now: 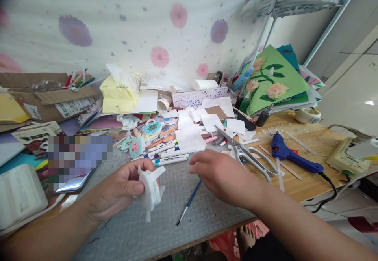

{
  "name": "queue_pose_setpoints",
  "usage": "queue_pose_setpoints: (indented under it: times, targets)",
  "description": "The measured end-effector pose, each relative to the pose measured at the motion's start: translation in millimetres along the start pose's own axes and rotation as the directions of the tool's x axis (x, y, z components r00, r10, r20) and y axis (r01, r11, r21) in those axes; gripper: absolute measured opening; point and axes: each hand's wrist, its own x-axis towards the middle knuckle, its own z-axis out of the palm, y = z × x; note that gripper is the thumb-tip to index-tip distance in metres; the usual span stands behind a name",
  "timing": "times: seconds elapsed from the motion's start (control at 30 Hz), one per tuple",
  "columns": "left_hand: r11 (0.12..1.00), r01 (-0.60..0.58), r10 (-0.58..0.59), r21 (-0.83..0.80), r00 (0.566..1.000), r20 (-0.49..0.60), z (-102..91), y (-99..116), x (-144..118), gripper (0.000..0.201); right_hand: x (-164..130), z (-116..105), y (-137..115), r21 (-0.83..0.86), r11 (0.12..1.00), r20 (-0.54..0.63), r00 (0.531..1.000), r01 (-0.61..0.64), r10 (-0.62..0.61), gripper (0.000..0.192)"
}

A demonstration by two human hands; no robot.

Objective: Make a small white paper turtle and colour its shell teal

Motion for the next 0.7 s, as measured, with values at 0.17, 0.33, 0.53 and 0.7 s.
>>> queue_pose_setpoints:
  times: [0.17, 0.33, 0.53, 0.7]
  targets:
    - [0.993, -0.102, 0.108, 0.065, 0.991, -0.081, 0.5, -2, 1, 0.034, -4, 20, 6, -0.291, 0.951, 0.274, 0.961, 0.108, -0.026, 0.014]
    - [0.950, -0.229, 0.257, 0.211, 0.959, -0.117, 0.7, -6, 0, 0.029, -4, 15, 8, -0.318, 0.929, 0.298, 0.950, 0.191, -0.094, 0.027]
    - [0.919, -0.283, 0.342, 0.273, 0.919, -0.198, -0.6, -5, 1, 0.024, -11, 3, 18, -0.223, 0.969, 0.151, 0.986, 0.108, -0.075, 0.026]
    - [0.883, -0.327, 0.427, 0.338, 0.858, -0.285, -4.1, -6, 3, 0.022, -7, 14, 6, -0.348, 0.916, 0.315, 0.945, 0.199, -0.086, 0.018]
